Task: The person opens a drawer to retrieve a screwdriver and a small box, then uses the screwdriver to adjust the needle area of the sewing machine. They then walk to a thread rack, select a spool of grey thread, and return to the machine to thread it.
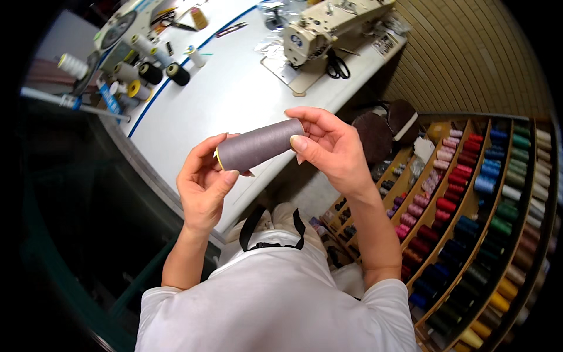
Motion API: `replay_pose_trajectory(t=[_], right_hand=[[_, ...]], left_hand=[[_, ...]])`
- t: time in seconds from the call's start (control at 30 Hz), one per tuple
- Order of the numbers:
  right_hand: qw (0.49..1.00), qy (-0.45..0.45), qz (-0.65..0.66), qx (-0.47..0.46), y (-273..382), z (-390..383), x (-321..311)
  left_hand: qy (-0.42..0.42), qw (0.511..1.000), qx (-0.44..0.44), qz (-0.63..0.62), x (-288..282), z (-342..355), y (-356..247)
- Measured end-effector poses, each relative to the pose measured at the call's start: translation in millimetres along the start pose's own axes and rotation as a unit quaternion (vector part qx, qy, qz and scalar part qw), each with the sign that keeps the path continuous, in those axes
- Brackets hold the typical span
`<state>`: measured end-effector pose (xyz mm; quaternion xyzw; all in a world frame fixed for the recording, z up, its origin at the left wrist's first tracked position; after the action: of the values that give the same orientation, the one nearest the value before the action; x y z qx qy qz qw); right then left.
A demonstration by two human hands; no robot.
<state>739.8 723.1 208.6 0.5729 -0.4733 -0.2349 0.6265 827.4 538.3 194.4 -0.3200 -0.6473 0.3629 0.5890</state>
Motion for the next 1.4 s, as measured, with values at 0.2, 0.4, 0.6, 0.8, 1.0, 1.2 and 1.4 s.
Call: replay_pose_trajectory(t=[0.2,0.4,0.6,0.8,1.0,1.2,1.4], right_hand=[[0.978,0.074,0.189,0.037,-69.1,-27.2,54.7],[0.973,0.071,0.208,0.072,-81.7,-49.3,67.3],[0.983,0.077,0.155,0.057,-82.3,-58.1,65.0],[0.991,0.007,0.134,0.029,-105.0,-64.1,38.4],[0.965,0.001,-0.225,0.134,-139.8,-92.0,-12.5],[0.970,0.092,0.099,0.201,-198.3,-169.1,-84.4],[0.765,-0.277,0.581,-0.004,-323.5,-192.3,-149.4]], left_hand=[[-0.070,0.948,0.173,0.258,-0.6,-51.2,-5.3],[-0.095,0.872,0.260,0.404,18.2,-81.7,-14.2],[-0.137,0.889,0.221,0.376,5.9,-82.5,-17.6],[-0.151,0.968,0.006,0.201,0.8,-71.5,8.3],[0.017,0.967,-0.158,0.202,14.0,-54.8,99.1],[0.104,0.854,-0.363,0.357,1.2,-25.0,212.3],[0.271,0.832,-0.165,0.455,16.3,-21.9,292.7]])
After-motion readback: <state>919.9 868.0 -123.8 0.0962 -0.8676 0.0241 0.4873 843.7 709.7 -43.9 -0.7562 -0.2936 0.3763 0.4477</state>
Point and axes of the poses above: each hand's wrist, its own z-axis towards the middle knuckle, its own x-axis out of the palm, y = z × x, the point moved 6 cm from there along z, towards the middle knuckle, and after that the axes turned 3 degrees about -x, right-handed, at the moved point
